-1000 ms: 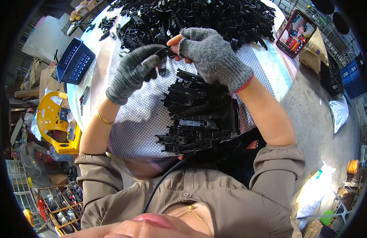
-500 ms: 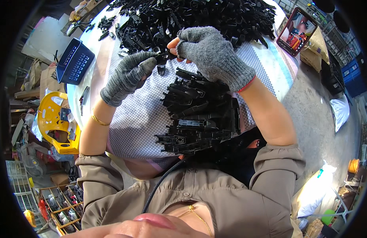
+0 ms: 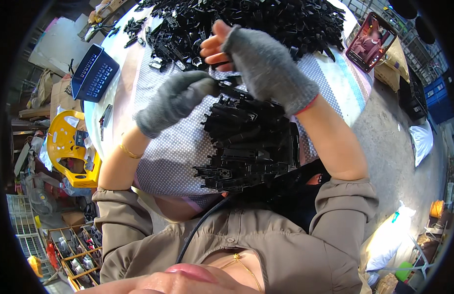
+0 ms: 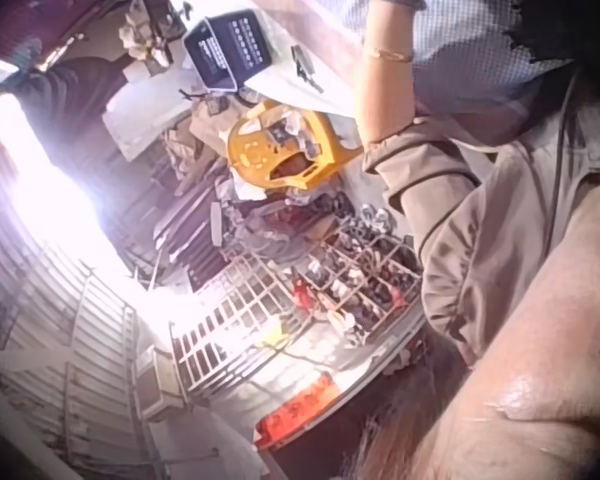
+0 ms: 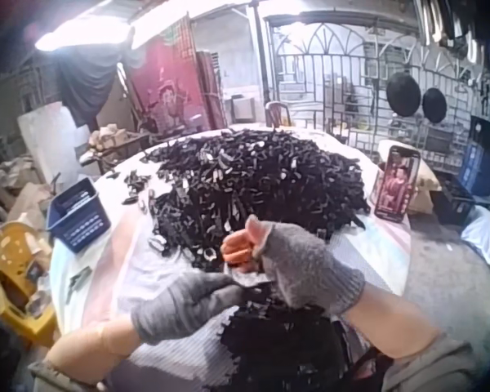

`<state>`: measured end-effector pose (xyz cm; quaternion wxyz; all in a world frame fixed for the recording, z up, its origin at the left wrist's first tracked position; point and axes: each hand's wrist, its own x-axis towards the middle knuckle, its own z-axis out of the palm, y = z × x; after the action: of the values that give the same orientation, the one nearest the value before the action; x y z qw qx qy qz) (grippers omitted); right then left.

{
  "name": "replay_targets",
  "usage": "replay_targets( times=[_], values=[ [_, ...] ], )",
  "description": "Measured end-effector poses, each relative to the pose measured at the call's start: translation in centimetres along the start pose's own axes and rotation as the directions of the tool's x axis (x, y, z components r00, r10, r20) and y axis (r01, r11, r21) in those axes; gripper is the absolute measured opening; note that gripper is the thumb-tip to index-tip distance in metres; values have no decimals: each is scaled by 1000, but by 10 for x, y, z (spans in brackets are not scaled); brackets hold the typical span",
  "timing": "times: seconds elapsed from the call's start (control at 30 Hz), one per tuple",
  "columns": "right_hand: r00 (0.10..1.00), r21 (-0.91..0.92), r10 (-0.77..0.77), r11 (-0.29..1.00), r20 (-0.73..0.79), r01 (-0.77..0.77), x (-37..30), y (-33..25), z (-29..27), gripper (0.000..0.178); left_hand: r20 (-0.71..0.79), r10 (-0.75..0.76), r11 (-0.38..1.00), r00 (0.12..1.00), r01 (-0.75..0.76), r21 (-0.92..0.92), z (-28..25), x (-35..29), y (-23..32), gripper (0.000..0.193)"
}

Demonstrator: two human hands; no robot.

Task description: Assembling small copper contacts into black plastic component housings at a workstation.

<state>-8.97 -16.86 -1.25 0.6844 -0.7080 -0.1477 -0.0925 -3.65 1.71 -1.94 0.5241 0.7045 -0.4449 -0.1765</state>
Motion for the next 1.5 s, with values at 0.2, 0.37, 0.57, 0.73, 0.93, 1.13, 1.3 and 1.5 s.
replay_targets(
  times=[0.2, 0.37, 0.57, 0.73, 0.93, 1.13, 1.3, 1.5],
  values=[
    [992, 57, 111, 992, -52, -108, -11, -14, 31, 68, 18, 246, 932, 969, -242, 268, 23, -1, 11, 20],
    [990, -116, -34, 992, 138, 50, -6, -10, 15, 88, 190, 2, 902, 982, -84, 423, 19, -3, 24, 25],
    [988, -74, -141, 988, -58, 137, 9, 27, -32, 31, 69, 320, 881, 945, -323, 345, -9, 4, 13, 25],
    [962, -714, -81, 655, 262, 250, 18, 21, 20, 18, -89, 174, 690, 981, -57, 721, -87, 22, -55, 23],
    [935, -907, 226, 385, 272, 170, 18, 14, 26, 29, 61, 66, 529, 996, -87, 844, -89, 33, -55, 31],
    [955, -904, 257, 428, 150, 27, 6, 9, 18, 19, 87, 18, 495, 996, -85, 865, -88, 22, -51, 31],
    [997, -863, 25, 503, 67, 45, -2, 20, -16, 17, 142, -105, 589, 984, -54, 806, -74, 24, -40, 21],
    [998, -941, -58, 336, 21, 39, -2, 24, -19, 17, 92, -177, 647, 980, 45, 761, -74, 13, -26, 20]
  ],
)
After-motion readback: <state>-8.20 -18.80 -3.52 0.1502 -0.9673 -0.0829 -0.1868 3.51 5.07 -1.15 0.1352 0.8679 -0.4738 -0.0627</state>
